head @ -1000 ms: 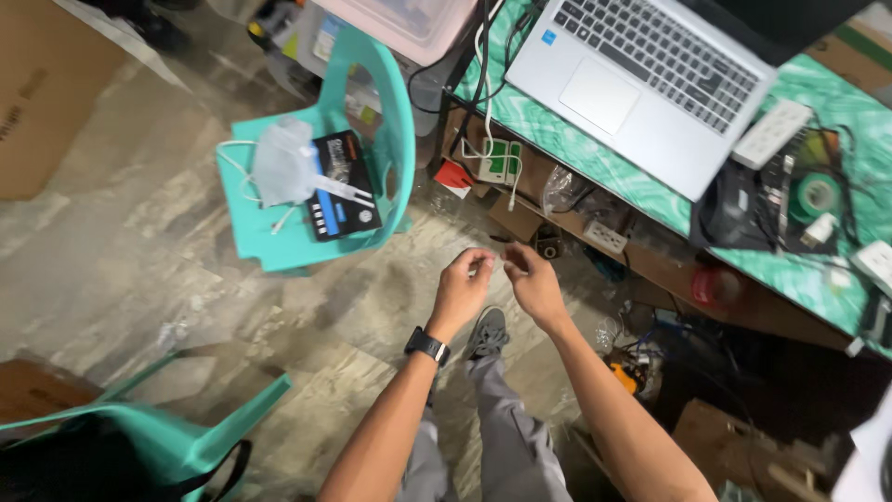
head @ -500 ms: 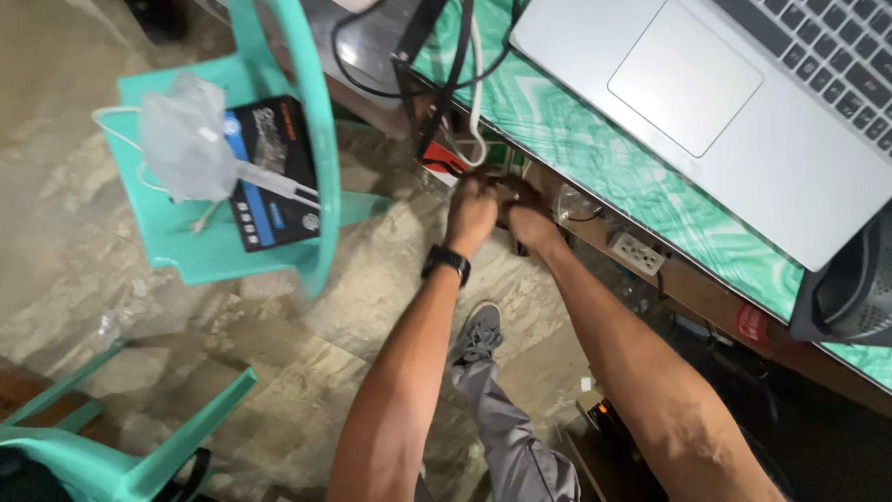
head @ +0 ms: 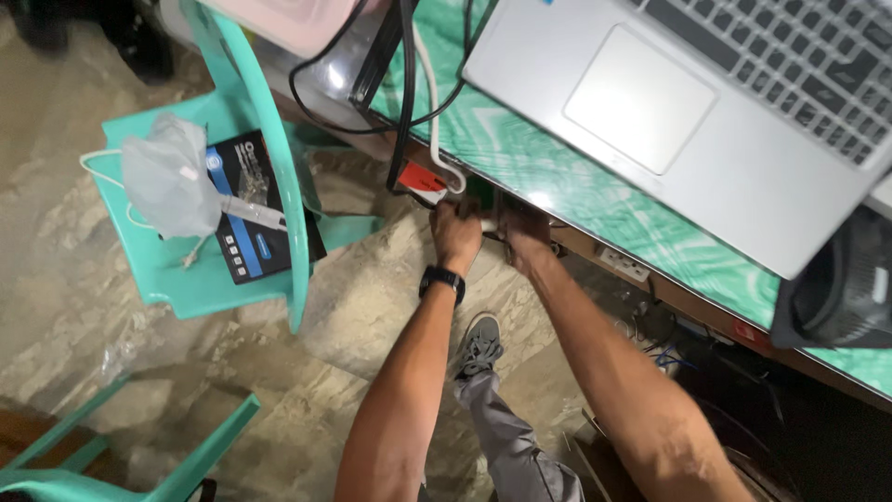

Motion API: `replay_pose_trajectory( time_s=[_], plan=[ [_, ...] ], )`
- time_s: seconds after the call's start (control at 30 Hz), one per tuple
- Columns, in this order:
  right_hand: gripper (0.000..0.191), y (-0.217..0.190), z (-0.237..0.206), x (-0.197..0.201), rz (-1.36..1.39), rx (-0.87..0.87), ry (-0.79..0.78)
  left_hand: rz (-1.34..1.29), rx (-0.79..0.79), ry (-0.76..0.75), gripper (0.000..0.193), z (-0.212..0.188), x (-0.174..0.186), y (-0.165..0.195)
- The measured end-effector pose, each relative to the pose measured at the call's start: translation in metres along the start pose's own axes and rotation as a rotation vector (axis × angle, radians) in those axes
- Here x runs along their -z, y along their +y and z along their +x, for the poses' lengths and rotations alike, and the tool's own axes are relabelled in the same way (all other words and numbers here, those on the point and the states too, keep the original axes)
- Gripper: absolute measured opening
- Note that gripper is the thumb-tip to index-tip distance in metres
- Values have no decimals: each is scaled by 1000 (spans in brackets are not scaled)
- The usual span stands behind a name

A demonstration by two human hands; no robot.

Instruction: The person strips the jacket from a blue ethernet cable with a yellow-handled crimping tool, untwists and arranges the exposed wire strands, inserts them into an RJ45 connector, crimps the connector onto the cable, and plugs both ends into a green network cable tester to check the connection.

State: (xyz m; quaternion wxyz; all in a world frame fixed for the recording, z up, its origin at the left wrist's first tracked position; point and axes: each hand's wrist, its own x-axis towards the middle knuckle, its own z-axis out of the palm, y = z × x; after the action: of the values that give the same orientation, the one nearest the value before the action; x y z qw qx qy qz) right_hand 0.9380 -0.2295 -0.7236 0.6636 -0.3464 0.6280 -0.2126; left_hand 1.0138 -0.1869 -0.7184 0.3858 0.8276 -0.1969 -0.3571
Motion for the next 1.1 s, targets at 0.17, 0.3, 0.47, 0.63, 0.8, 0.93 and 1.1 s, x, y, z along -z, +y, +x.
replay_pose_trajectory(
  time_s=[0.17, 0.3, 0.47, 0.63, 0.8, 0.93, 1.1],
  plan=[
    [26, -5, -75, 28, 107, -18, -53, -464, 146, -76, 46, -60, 29, 10],
    [57, -3, -166, 57, 93, 180, -117, -636, 41, -396, 64, -129, 80, 18],
    [54, 0, -297, 107, 45, 286, -72, -461, -171, -627, 59, -235, 137, 42],
    [55, -10, -441, 163, 308, 456, -63, -752, -262, -831, 57, -349, 181, 73],
    [48, -25, -586, 215, 189, 653, 43, -610, -628, -920, 53, -470, 247, 121],
    [38, -36, -682, 238, 158, 839, 125, -356, -1076, -814, 40, -549, 284, 173],
    [39, -44, -769, 273, 197, 1005, 208, -414, -1238, -859, 48, -632, 283, 217]
  ],
)
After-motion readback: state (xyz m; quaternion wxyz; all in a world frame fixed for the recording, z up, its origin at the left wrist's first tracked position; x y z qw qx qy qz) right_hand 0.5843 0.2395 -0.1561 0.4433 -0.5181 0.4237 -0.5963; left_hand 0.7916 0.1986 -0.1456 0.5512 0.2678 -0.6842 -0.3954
